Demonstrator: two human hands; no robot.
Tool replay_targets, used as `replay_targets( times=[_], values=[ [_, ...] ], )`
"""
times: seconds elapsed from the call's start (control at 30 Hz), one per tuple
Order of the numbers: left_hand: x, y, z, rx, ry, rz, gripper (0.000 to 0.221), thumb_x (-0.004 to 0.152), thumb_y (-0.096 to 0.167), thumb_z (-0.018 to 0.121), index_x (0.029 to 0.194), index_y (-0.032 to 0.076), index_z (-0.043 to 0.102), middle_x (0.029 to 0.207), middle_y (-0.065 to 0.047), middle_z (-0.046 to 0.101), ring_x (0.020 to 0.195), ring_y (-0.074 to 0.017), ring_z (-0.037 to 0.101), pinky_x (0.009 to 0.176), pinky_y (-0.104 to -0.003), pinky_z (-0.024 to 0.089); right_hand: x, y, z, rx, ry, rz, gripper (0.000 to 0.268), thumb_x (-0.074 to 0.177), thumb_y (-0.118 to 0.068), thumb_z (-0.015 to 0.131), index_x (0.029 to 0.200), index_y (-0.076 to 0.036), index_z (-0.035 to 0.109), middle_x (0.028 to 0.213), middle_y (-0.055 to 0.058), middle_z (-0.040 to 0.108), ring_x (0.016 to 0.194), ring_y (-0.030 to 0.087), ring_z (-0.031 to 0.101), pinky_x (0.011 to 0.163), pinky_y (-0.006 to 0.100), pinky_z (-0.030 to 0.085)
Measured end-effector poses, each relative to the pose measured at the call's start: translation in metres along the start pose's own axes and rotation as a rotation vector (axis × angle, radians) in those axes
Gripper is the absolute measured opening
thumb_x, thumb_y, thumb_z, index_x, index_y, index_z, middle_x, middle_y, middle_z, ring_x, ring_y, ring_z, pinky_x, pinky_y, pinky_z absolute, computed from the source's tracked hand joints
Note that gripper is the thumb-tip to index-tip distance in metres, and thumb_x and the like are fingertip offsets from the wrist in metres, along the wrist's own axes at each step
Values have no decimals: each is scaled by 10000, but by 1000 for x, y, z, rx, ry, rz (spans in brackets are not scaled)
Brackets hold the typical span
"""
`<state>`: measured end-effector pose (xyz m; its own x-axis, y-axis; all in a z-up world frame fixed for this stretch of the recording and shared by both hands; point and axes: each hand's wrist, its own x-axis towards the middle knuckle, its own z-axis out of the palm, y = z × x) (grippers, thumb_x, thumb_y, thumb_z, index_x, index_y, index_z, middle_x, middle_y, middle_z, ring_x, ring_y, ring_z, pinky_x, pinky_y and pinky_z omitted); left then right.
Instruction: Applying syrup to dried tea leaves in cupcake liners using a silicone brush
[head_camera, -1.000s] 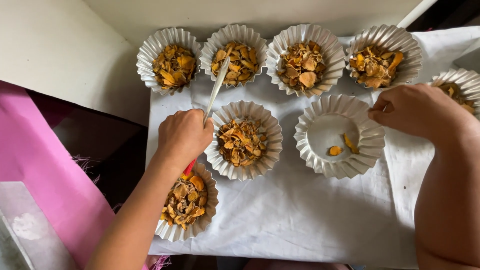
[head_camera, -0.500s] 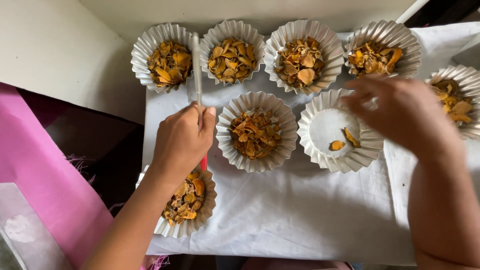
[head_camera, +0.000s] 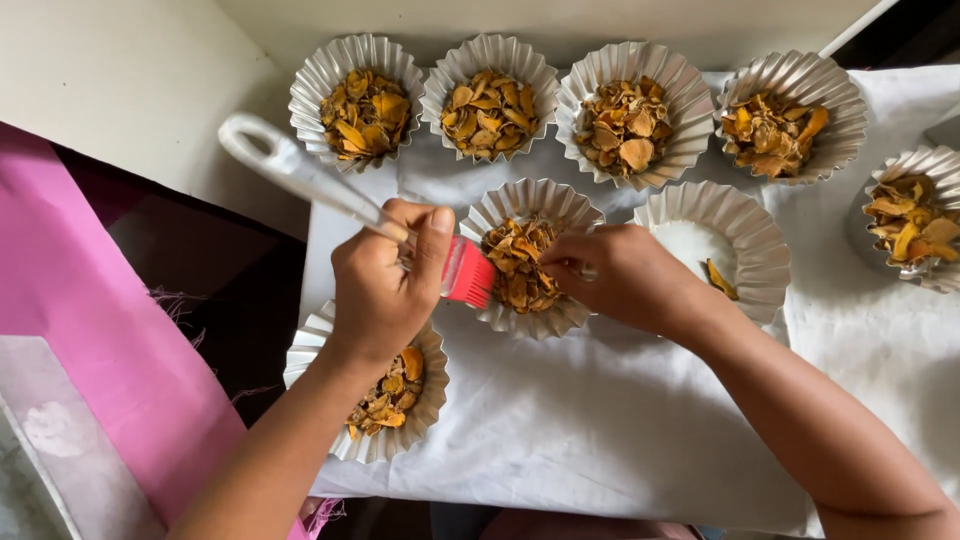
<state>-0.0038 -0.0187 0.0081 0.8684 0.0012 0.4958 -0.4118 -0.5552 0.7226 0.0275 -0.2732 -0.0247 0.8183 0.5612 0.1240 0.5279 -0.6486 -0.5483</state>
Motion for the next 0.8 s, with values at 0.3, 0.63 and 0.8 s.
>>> replay_targets(
  times=[0.3,0.63,0.8],
  values=[
    [-31,22,31,-276,3,167,275,978,211,699,1191,37,709,993,-118,778,822,-234,777,723,-341,642,-22,2,-15,1175,100,491,181,864,37,718,1009,144,711,845,310,778,790,355,794,718,468,663],
    [-30,26,33,-259,-16,393,219,950,117,728,1157,46,750,998,-146,786,836,-283,790,741,-394,686,-18,-9,-27,1076,124,430,173,863,47,711,1012,133,721,840,268,784,810,309,792,752,452,671],
    [-23,2,17,-123,-50,356,209,1079,155,587,1227,14,630,1125,-174,757,985,-298,814,809,-318,705,-41,11,-89,47,78,112,167,938,-114,707,1060,-10,755,931,119,805,794,185,812,748,259,685]
  ],
)
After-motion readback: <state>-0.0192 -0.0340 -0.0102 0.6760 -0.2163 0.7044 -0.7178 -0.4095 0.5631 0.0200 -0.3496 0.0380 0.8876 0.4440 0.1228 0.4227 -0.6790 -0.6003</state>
